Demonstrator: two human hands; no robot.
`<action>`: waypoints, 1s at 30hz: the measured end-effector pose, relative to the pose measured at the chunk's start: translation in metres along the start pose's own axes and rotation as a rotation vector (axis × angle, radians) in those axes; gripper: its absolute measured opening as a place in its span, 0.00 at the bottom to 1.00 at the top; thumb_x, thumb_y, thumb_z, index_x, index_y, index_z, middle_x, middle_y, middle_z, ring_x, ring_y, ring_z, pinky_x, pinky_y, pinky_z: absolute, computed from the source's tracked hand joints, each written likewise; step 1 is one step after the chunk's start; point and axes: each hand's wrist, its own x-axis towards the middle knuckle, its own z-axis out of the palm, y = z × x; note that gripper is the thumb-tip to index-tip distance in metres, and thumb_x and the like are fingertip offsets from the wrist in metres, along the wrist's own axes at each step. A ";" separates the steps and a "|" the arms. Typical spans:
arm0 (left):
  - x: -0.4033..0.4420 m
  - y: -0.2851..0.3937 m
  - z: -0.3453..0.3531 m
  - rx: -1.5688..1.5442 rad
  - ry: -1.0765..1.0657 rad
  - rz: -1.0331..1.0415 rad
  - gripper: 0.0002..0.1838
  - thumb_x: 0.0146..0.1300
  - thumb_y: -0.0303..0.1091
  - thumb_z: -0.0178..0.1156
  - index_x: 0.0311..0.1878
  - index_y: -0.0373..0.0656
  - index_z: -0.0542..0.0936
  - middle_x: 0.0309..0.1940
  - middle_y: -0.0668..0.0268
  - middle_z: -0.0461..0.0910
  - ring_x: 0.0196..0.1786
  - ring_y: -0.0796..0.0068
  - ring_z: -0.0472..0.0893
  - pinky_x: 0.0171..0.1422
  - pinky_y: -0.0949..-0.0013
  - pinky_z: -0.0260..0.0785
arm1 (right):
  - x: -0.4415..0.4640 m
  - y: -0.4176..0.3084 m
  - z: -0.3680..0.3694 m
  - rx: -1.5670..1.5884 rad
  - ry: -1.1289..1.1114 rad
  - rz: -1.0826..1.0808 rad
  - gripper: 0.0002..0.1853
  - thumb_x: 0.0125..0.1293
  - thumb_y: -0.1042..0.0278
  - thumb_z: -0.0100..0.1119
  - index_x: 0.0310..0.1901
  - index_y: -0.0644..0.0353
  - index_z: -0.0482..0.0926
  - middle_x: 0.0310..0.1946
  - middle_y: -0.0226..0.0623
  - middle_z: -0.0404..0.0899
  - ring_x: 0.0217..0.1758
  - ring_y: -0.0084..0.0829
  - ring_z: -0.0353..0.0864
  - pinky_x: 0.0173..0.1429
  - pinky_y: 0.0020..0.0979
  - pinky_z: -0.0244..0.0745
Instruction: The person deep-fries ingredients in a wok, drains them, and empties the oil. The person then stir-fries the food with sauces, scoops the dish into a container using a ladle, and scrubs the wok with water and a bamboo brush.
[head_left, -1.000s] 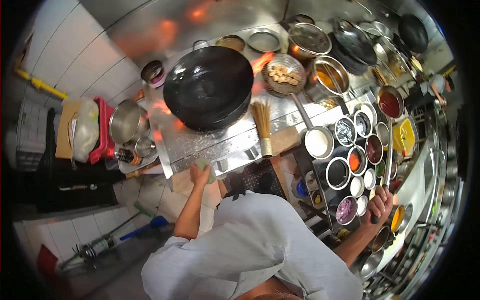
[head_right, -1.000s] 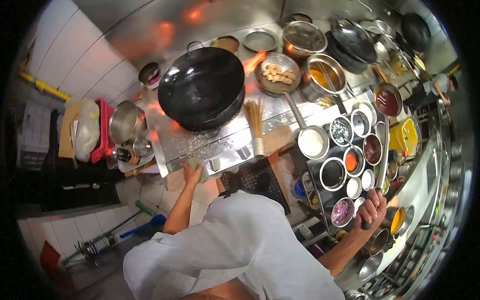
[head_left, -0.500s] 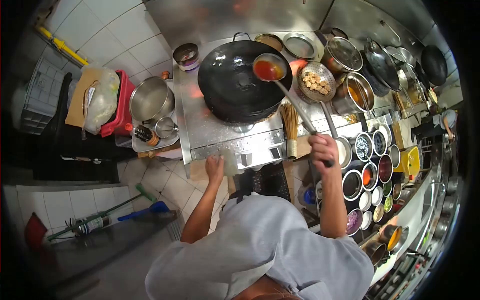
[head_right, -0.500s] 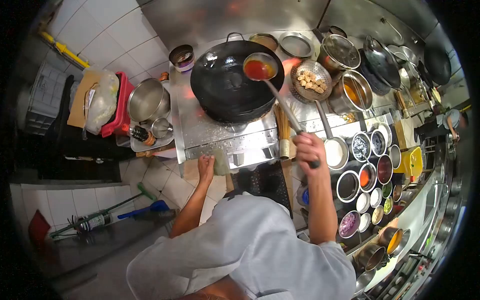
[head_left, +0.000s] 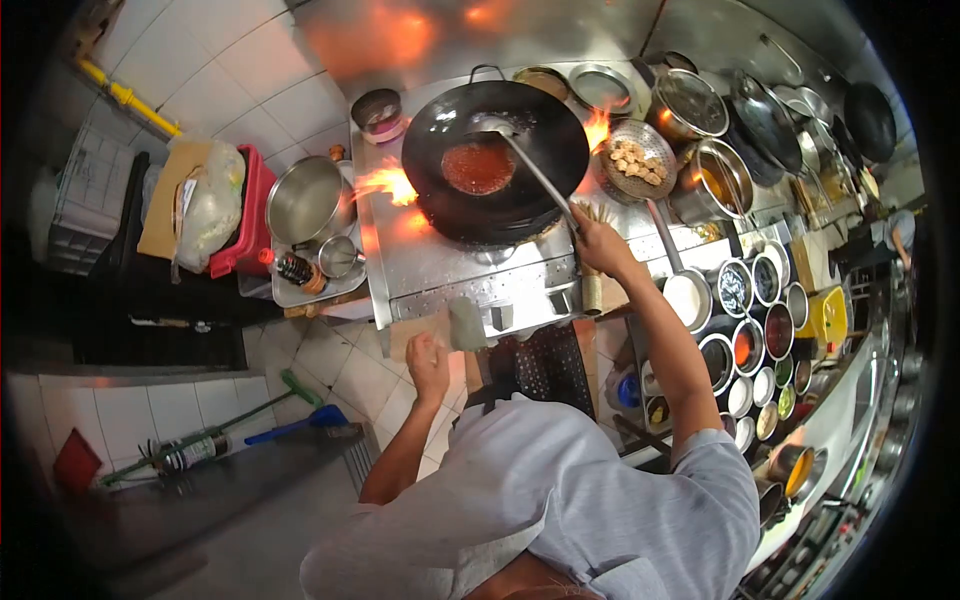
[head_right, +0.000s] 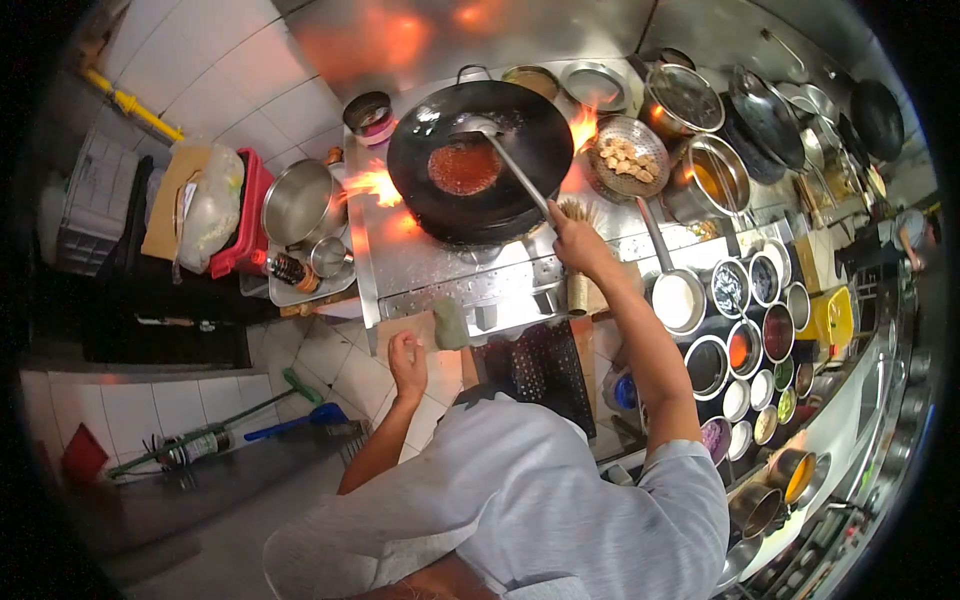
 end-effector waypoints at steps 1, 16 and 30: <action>0.002 0.020 0.005 -0.003 -0.010 0.106 0.13 0.61 0.32 0.60 0.46 0.35 0.76 0.39 0.54 0.76 0.45 0.52 0.76 0.55 0.55 0.66 | 0.002 -0.001 0.001 -0.047 -0.011 0.037 0.38 0.58 0.75 0.48 0.73 0.58 0.58 0.35 0.62 0.82 0.41 0.63 0.81 0.50 0.53 0.75; -0.212 0.244 0.209 -0.464 -1.316 0.913 0.13 0.66 0.36 0.61 0.47 0.36 0.80 0.34 0.58 0.81 0.39 0.64 0.81 0.43 0.66 0.74 | -0.409 -0.076 -0.004 0.283 0.911 0.324 0.14 0.64 0.65 0.63 0.48 0.63 0.80 0.42 0.43 0.78 0.47 0.43 0.78 0.54 0.39 0.72; -0.590 0.327 0.231 -0.133 -2.037 0.005 0.09 0.62 0.33 0.61 0.35 0.36 0.76 0.26 0.61 0.78 0.26 0.73 0.80 0.24 0.67 0.76 | -0.663 -0.142 0.048 0.500 1.564 1.140 0.11 0.72 0.69 0.56 0.47 0.67 0.81 0.41 0.40 0.81 0.44 0.28 0.81 0.48 0.27 0.74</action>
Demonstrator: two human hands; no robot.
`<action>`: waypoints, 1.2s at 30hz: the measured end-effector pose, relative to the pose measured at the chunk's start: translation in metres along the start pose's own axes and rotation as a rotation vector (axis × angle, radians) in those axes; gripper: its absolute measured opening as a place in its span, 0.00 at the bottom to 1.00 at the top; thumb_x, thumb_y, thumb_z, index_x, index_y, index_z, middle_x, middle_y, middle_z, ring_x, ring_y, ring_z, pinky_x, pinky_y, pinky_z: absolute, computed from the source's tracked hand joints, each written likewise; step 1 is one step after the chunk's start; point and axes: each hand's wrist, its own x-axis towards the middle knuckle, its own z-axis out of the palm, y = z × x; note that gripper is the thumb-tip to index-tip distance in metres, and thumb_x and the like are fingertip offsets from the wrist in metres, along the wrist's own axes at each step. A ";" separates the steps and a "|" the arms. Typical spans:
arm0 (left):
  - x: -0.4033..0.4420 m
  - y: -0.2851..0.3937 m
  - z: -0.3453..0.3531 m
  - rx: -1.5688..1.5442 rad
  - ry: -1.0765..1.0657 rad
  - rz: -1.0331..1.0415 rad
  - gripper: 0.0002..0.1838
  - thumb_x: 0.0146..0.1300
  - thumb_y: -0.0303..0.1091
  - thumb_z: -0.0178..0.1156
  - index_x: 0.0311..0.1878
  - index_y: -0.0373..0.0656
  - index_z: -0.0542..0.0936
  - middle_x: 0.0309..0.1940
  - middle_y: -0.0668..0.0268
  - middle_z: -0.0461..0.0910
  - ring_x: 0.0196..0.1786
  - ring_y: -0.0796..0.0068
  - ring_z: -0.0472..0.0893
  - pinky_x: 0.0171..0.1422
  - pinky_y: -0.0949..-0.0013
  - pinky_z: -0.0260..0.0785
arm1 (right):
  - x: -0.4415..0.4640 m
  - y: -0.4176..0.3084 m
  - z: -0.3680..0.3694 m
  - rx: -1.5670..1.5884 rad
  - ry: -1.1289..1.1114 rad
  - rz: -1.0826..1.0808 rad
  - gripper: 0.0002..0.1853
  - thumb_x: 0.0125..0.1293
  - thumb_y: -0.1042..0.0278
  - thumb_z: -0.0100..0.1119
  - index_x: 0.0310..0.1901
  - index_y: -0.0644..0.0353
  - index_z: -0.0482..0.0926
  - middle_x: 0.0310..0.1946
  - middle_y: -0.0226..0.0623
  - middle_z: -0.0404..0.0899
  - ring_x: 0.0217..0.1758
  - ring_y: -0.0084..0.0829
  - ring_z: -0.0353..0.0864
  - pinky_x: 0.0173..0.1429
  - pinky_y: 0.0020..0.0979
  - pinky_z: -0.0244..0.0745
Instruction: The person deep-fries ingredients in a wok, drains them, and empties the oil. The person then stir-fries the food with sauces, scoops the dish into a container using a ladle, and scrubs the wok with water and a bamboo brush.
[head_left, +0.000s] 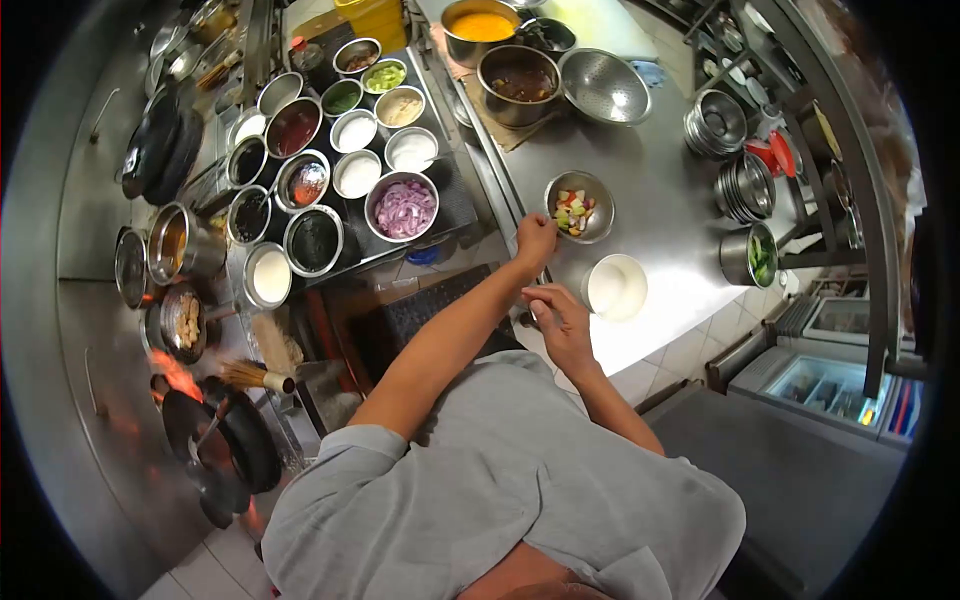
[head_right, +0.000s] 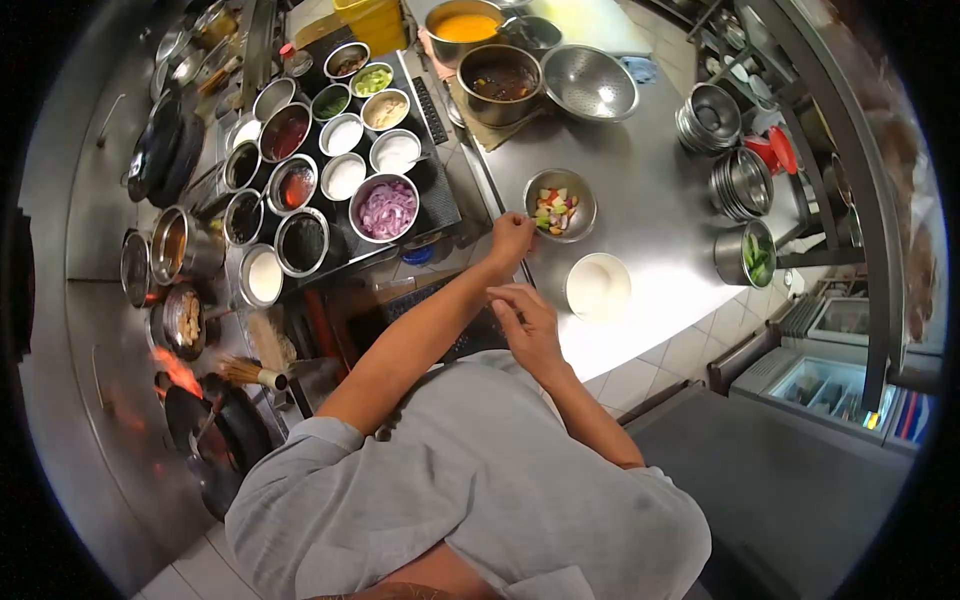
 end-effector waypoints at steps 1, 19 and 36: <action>0.003 0.000 -0.002 -0.077 -0.020 -0.011 0.08 0.61 0.31 0.60 0.32 0.38 0.74 0.26 0.62 0.78 0.26 0.73 0.80 0.24 0.66 0.76 | -0.001 0.008 -0.001 0.010 -0.002 -0.014 0.11 0.74 0.68 0.53 0.47 0.67 0.81 0.41 0.38 0.81 0.44 0.26 0.81 0.48 0.26 0.75; -0.459 -0.055 -0.510 -0.021 1.191 0.281 0.07 0.62 0.25 0.61 0.31 0.41 0.72 0.27 0.69 0.73 0.28 0.78 0.80 0.27 0.69 0.81 | 0.025 0.051 0.201 0.221 -0.912 0.520 0.15 0.74 0.60 0.54 0.52 0.62 0.78 0.36 0.31 0.82 0.35 0.18 0.80 0.39 0.20 0.75; -0.566 -0.130 -0.738 1.338 1.911 -0.157 0.09 0.53 0.19 0.56 0.38 0.39 0.72 0.66 0.45 0.69 0.49 0.49 0.80 0.44 0.55 0.79 | -0.028 -0.048 0.405 0.142 -1.166 0.287 0.15 0.73 0.63 0.56 0.53 0.65 0.78 0.37 0.30 0.81 0.39 0.19 0.78 0.43 0.20 0.73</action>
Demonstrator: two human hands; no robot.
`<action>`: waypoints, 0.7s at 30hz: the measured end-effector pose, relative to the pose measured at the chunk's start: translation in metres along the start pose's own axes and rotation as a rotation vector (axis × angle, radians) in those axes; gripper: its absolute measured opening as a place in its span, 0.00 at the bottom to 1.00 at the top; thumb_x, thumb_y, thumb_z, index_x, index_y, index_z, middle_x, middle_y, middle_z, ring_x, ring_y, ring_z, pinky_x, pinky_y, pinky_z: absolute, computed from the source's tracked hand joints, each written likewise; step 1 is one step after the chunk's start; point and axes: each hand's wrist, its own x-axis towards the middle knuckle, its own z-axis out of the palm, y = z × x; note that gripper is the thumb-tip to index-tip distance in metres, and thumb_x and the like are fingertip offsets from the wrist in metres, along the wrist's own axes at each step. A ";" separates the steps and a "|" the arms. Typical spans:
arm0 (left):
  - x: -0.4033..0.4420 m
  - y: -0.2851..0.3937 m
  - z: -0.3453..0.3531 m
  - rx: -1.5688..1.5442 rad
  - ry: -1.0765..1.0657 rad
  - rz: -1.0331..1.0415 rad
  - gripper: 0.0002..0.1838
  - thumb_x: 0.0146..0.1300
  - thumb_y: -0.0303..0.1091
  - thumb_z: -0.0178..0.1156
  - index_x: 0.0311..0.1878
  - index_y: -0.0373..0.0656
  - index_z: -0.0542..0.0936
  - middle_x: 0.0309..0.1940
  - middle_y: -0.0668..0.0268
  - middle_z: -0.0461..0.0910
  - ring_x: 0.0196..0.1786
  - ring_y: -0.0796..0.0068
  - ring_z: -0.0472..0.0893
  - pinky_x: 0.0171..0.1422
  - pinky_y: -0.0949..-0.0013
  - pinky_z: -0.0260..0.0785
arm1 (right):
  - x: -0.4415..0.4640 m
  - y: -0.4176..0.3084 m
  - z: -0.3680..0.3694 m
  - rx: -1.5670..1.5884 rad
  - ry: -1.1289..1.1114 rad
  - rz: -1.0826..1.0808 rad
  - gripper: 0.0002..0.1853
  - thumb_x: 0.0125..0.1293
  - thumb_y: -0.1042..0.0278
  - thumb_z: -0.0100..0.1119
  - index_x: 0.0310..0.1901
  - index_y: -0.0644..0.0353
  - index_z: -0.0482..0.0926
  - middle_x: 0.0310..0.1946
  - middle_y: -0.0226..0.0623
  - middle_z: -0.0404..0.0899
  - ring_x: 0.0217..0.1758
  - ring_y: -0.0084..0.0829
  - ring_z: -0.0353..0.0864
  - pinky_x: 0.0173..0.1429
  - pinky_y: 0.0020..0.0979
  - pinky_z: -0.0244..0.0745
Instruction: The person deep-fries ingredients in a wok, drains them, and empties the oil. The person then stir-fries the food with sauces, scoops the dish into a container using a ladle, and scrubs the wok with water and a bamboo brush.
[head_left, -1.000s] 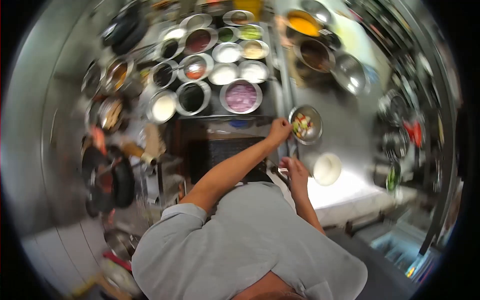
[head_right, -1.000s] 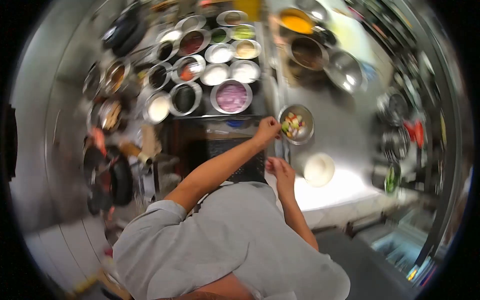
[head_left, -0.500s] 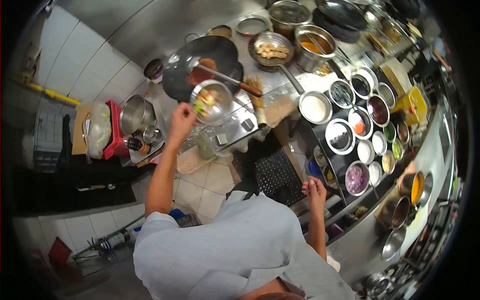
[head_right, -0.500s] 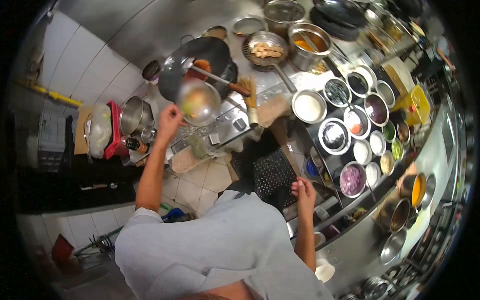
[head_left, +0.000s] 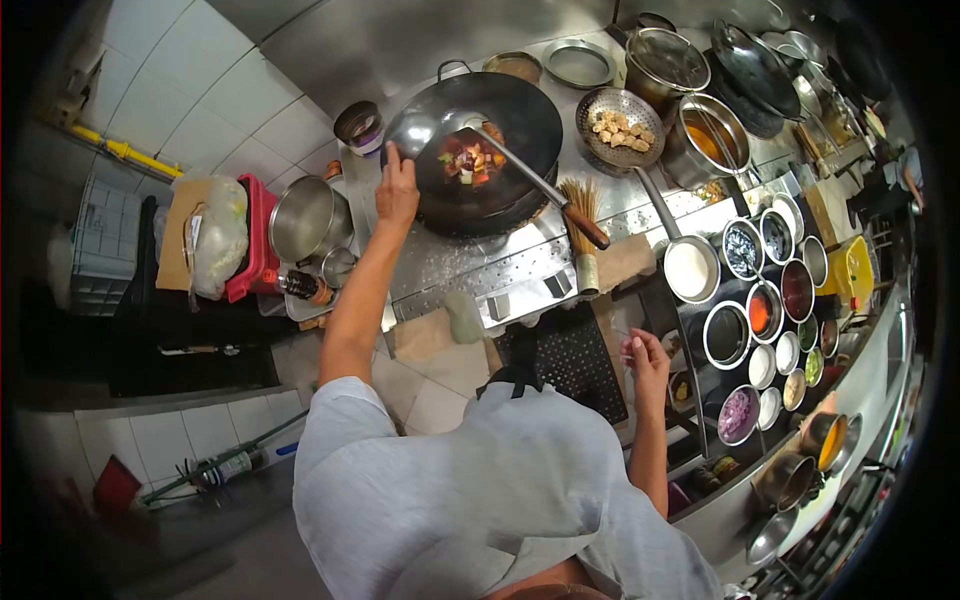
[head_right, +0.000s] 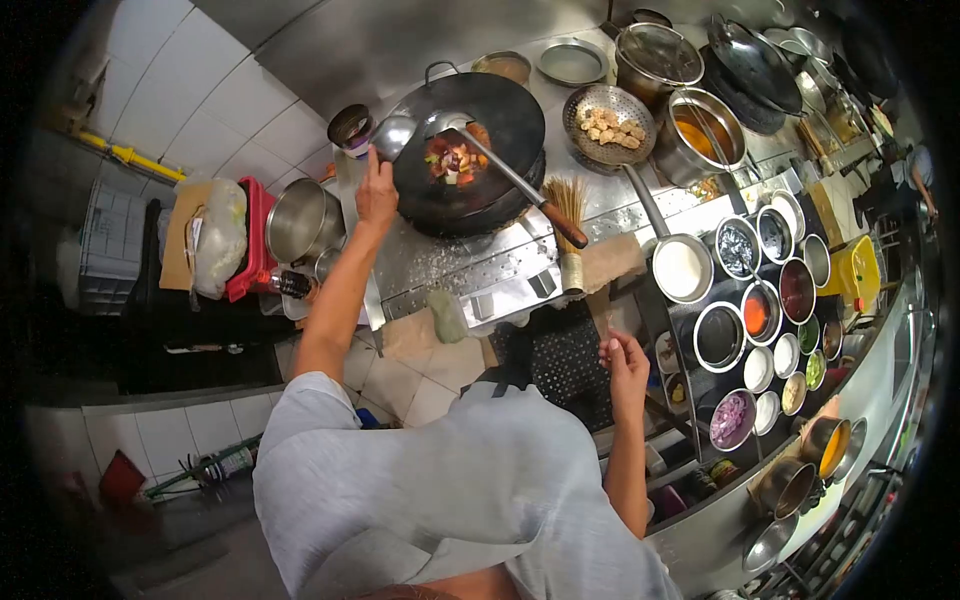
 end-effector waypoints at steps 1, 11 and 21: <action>-0.006 -0.008 0.006 -0.017 -0.047 -0.030 0.09 0.54 0.18 0.55 0.38 0.39 0.72 0.63 0.43 0.71 0.47 0.44 0.80 0.45 0.55 0.78 | -0.003 0.011 -0.007 -0.011 0.014 0.008 0.14 0.73 0.64 0.56 0.53 0.65 0.78 0.37 0.30 0.81 0.38 0.18 0.78 0.43 0.19 0.73; -0.014 0.132 -0.075 -1.380 0.104 -0.830 0.08 0.70 0.29 0.56 0.38 0.39 0.68 0.33 0.64 0.73 0.34 0.73 0.81 0.34 0.65 0.84 | -0.064 0.036 -0.068 0.118 0.221 0.082 0.16 0.74 0.60 0.54 0.54 0.63 0.78 0.37 0.32 0.83 0.38 0.20 0.81 0.45 0.23 0.78; -0.199 0.511 -0.178 -1.789 -1.480 -0.283 0.06 0.68 0.26 0.56 0.34 0.40 0.70 0.28 0.69 0.70 0.28 0.82 0.76 0.32 0.69 0.84 | -0.168 0.055 -0.167 0.712 0.585 0.049 0.23 0.72 0.53 0.55 0.59 0.63 0.71 0.41 0.37 0.82 0.40 0.27 0.82 0.47 0.29 0.80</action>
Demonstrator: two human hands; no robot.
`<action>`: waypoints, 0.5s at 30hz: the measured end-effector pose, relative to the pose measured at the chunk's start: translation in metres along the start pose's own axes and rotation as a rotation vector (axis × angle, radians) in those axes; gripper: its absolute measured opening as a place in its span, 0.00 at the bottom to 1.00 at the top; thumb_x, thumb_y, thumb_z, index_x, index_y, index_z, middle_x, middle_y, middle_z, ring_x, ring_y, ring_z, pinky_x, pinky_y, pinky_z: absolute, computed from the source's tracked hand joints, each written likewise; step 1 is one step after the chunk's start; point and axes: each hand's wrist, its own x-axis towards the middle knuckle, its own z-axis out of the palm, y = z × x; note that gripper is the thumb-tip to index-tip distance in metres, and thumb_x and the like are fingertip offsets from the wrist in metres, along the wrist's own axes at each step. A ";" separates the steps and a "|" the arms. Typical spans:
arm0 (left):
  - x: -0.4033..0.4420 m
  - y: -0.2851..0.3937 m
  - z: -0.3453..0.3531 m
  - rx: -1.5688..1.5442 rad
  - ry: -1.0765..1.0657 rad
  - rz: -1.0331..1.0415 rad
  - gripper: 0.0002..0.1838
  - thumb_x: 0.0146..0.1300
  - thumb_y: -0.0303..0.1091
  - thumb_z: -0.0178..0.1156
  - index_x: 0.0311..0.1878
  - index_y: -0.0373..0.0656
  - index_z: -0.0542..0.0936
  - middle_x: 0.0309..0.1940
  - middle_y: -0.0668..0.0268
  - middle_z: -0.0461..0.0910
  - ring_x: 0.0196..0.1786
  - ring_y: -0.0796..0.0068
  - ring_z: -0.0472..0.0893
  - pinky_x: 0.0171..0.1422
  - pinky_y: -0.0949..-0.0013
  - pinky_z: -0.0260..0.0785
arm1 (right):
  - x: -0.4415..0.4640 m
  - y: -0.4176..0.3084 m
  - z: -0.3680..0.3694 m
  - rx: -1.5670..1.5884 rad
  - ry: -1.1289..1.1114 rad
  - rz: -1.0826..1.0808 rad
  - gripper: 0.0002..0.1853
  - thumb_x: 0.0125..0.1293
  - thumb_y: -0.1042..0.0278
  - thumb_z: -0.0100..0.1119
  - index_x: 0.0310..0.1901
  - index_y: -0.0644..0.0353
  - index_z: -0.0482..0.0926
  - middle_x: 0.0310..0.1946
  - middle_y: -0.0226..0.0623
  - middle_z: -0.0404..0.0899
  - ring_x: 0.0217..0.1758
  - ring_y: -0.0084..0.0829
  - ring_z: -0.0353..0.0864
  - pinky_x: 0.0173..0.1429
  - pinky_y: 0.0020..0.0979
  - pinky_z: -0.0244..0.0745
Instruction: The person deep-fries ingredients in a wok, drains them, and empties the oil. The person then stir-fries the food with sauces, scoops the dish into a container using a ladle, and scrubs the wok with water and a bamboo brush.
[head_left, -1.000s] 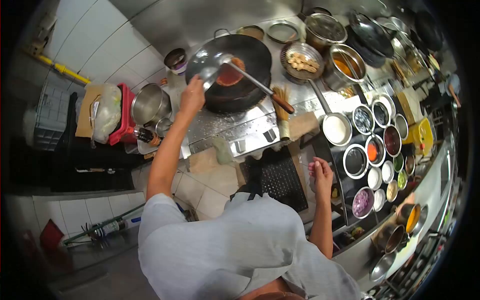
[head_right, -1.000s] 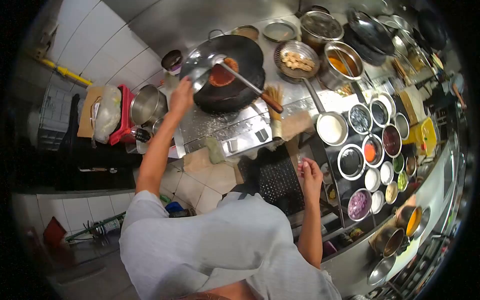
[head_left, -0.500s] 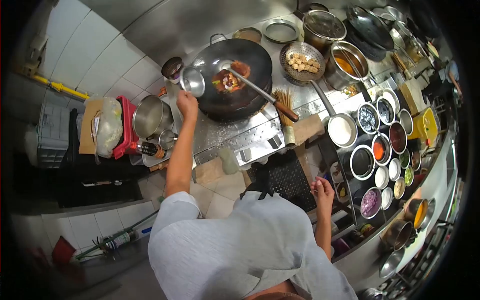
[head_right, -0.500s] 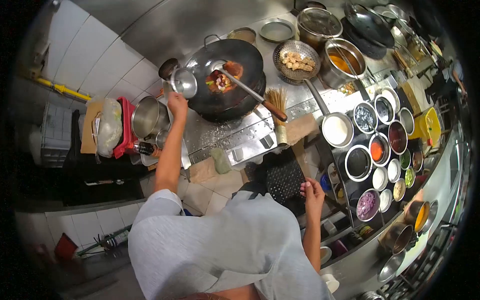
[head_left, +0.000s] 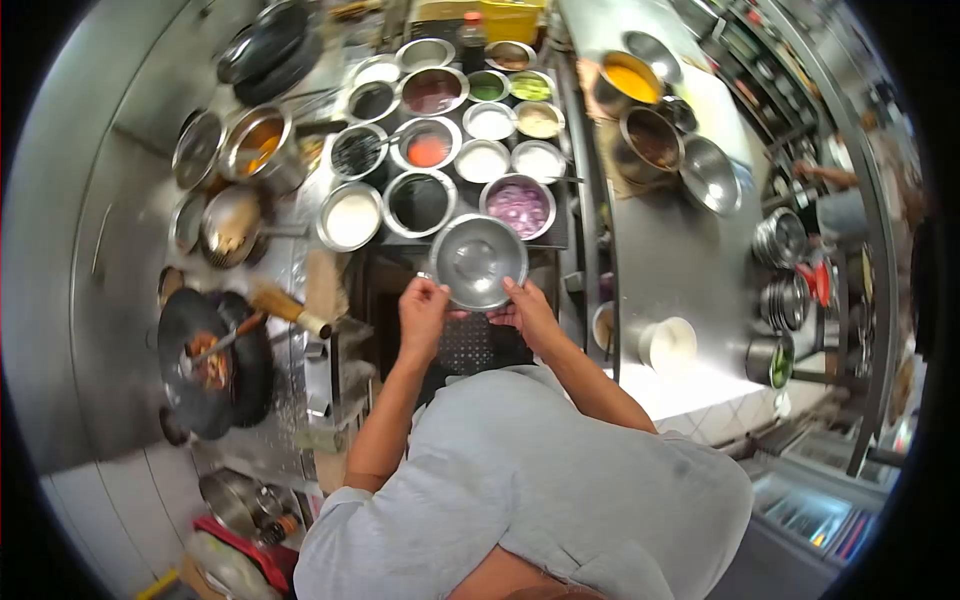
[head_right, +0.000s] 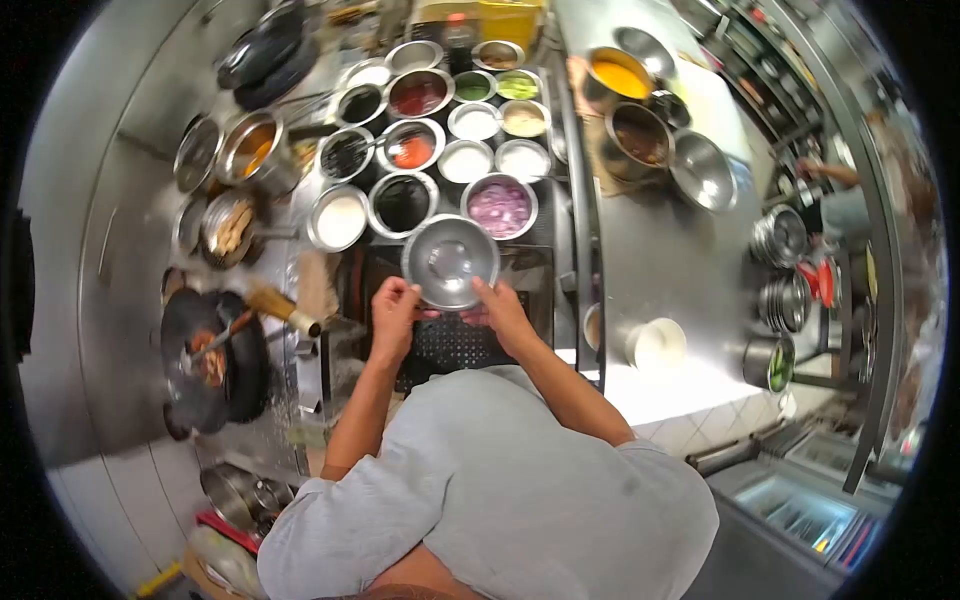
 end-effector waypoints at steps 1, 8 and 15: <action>0.007 -0.015 0.022 0.043 -0.051 -0.015 0.06 0.68 0.26 0.56 0.34 0.39 0.71 0.29 0.68 0.71 0.28 0.81 0.77 0.33 0.70 0.84 | -0.005 -0.004 -0.017 0.018 0.023 -0.017 0.23 0.72 0.53 0.55 0.59 0.63 0.71 0.41 0.37 0.82 0.40 0.27 0.82 0.47 0.29 0.80; 0.026 -0.049 0.101 0.172 -0.317 -0.148 0.11 0.71 0.37 0.59 0.49 0.41 0.73 0.41 0.65 0.77 0.42 0.77 0.79 0.41 0.68 0.80 | -0.019 0.002 -0.142 0.204 0.472 -0.223 0.14 0.69 0.66 0.53 0.49 0.67 0.73 0.41 0.42 0.81 0.40 0.34 0.82 0.45 0.38 0.81; 0.097 -0.008 -0.061 0.299 0.919 0.325 0.16 0.67 0.33 0.59 0.52 0.35 0.70 0.38 0.59 0.77 0.37 0.70 0.79 0.45 0.65 0.73 | 0.031 0.015 -0.296 0.751 0.403 -0.283 0.25 0.74 0.48 0.47 0.42 0.69 0.77 0.36 0.43 0.84 0.41 0.36 0.82 0.53 0.37 0.78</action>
